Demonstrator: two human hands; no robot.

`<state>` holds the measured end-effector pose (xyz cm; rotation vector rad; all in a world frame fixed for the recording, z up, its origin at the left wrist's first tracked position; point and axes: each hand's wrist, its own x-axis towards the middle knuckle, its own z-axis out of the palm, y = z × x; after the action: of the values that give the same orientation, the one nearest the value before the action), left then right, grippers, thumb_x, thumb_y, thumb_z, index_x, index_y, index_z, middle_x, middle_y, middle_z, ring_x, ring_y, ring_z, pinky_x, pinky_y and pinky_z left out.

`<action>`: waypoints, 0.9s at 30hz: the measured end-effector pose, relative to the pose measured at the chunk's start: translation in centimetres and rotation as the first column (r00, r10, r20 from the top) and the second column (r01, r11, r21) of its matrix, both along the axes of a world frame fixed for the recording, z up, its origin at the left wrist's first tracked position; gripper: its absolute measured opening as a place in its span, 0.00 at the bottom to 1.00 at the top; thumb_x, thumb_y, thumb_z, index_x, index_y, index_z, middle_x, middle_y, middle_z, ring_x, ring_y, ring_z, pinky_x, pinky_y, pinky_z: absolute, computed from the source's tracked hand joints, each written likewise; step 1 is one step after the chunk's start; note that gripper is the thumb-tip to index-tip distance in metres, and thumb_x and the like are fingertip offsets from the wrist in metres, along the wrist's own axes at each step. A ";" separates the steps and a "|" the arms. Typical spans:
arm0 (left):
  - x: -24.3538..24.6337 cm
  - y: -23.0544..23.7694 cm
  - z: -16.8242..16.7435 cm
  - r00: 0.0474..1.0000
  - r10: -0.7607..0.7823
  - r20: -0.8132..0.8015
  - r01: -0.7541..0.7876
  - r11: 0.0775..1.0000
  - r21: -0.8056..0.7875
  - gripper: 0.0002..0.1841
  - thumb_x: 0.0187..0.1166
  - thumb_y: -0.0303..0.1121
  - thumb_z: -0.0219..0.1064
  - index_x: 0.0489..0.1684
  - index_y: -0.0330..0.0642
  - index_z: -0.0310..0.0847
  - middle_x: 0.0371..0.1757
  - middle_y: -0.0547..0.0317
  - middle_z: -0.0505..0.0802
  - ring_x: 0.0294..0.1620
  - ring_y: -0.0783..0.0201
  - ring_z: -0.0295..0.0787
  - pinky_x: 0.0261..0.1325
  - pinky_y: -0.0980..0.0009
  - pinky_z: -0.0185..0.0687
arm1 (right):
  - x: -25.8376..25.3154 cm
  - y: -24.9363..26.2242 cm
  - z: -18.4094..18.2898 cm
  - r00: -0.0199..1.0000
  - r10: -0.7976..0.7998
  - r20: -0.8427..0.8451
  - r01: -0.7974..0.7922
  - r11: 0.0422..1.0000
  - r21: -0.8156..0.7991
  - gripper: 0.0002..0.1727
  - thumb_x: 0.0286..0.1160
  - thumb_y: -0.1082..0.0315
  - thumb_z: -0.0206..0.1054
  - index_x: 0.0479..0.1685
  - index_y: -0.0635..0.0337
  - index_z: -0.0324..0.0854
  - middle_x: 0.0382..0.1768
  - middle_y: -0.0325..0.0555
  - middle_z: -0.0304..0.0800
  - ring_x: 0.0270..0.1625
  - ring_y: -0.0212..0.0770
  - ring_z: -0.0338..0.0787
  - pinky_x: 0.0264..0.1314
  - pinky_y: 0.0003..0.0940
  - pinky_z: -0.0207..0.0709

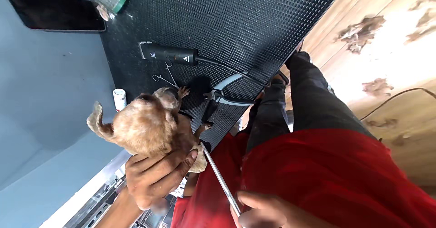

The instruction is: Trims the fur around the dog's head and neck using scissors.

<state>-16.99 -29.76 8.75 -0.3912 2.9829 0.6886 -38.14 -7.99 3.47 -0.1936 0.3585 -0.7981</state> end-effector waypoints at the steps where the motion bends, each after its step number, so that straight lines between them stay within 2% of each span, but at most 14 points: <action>1: 0.0 0.0 0.0 1.000 0.004 0.000 -0.004 1.000 0.012 0.05 0.78 0.30 0.71 0.41 0.48 0.94 0.39 0.62 0.94 0.39 0.69 0.88 0.42 0.75 0.80 | 0.0 0.0 -0.1 1.000 -0.005 0.002 0.005 1.000 0.007 0.20 0.75 0.69 0.73 0.61 0.64 0.74 0.40 0.50 0.87 0.36 0.42 0.92 0.37 0.40 0.90; 6: 0.3 0.0 0.3 0.999 0.032 0.008 -0.033 0.997 0.074 0.05 0.78 0.30 0.72 0.44 0.49 0.94 0.44 0.62 0.94 0.46 0.69 0.89 0.50 0.75 0.83 | 0.1 -0.3 -0.6 0.997 -0.052 0.052 0.051 0.998 0.029 0.23 0.76 0.63 0.72 0.65 0.63 0.74 0.39 0.46 0.86 0.36 0.39 0.91 0.35 0.36 0.88; 8: 0.4 0.0 0.4 0.999 0.048 0.007 -0.048 0.995 0.087 0.06 0.78 0.30 0.72 0.45 0.49 0.94 0.44 0.62 0.94 0.47 0.69 0.90 0.51 0.75 0.84 | 0.2 -0.7 -0.7 0.997 -0.051 0.053 0.050 0.999 0.011 0.22 0.76 0.64 0.71 0.64 0.64 0.74 0.37 0.47 0.87 0.35 0.38 0.90 0.35 0.36 0.87; 10: 0.3 0.2 0.5 0.998 0.065 0.007 -0.065 0.993 0.098 0.05 0.78 0.30 0.72 0.44 0.49 0.93 0.44 0.63 0.94 0.47 0.69 0.90 0.51 0.75 0.84 | 0.2 -1.0 -0.7 0.997 -0.048 0.062 0.048 0.999 0.005 0.19 0.76 0.63 0.71 0.61 0.60 0.75 0.36 0.43 0.86 0.34 0.35 0.89 0.32 0.32 0.84; 14: 0.2 0.3 0.7 0.998 0.069 0.009 -0.070 0.990 0.125 0.05 0.77 0.30 0.72 0.43 0.47 0.93 0.44 0.62 0.94 0.48 0.69 0.90 0.53 0.75 0.85 | 0.2 -1.2 -0.2 0.998 -0.065 -0.013 0.065 0.997 0.038 0.21 0.71 0.63 0.74 0.60 0.60 0.77 0.39 0.42 0.86 0.35 0.32 0.89 0.32 0.28 0.85; 20: 0.1 0.5 0.9 0.996 0.091 0.001 -0.090 0.985 0.150 0.03 0.75 0.29 0.73 0.40 0.46 0.93 0.43 0.62 0.94 0.47 0.69 0.90 0.53 0.75 0.84 | 0.2 -1.4 -1.0 1.000 -0.021 -0.009 0.020 0.998 -0.054 0.20 0.76 0.67 0.72 0.62 0.67 0.75 0.38 0.50 0.86 0.37 0.39 0.90 0.37 0.35 0.85; 24: 0.1 0.5 1.0 0.995 0.099 0.002 -0.098 0.982 0.162 0.03 0.75 0.29 0.74 0.40 0.46 0.92 0.43 0.62 0.93 0.47 0.69 0.89 0.53 0.75 0.84 | 0.0 -1.4 -0.9 1.000 0.000 -0.010 -0.001 1.000 -0.026 0.21 0.76 0.67 0.72 0.63 0.67 0.75 0.39 0.49 0.87 0.37 0.38 0.90 0.36 0.34 0.85; 27: 0.2 0.5 1.1 0.994 0.105 0.002 -0.104 0.980 0.169 0.03 0.75 0.29 0.74 0.41 0.47 0.93 0.44 0.63 0.94 0.48 0.69 0.90 0.54 0.75 0.85 | 0.3 -1.3 -0.9 0.999 -0.047 -0.002 0.047 0.999 -0.004 0.20 0.76 0.64 0.72 0.60 0.65 0.75 0.38 0.47 0.86 0.36 0.37 0.89 0.34 0.32 0.84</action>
<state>-16.83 -29.22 9.86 -0.5382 2.8978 0.9459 -37.83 -9.30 2.59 -0.1901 0.3643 -0.8448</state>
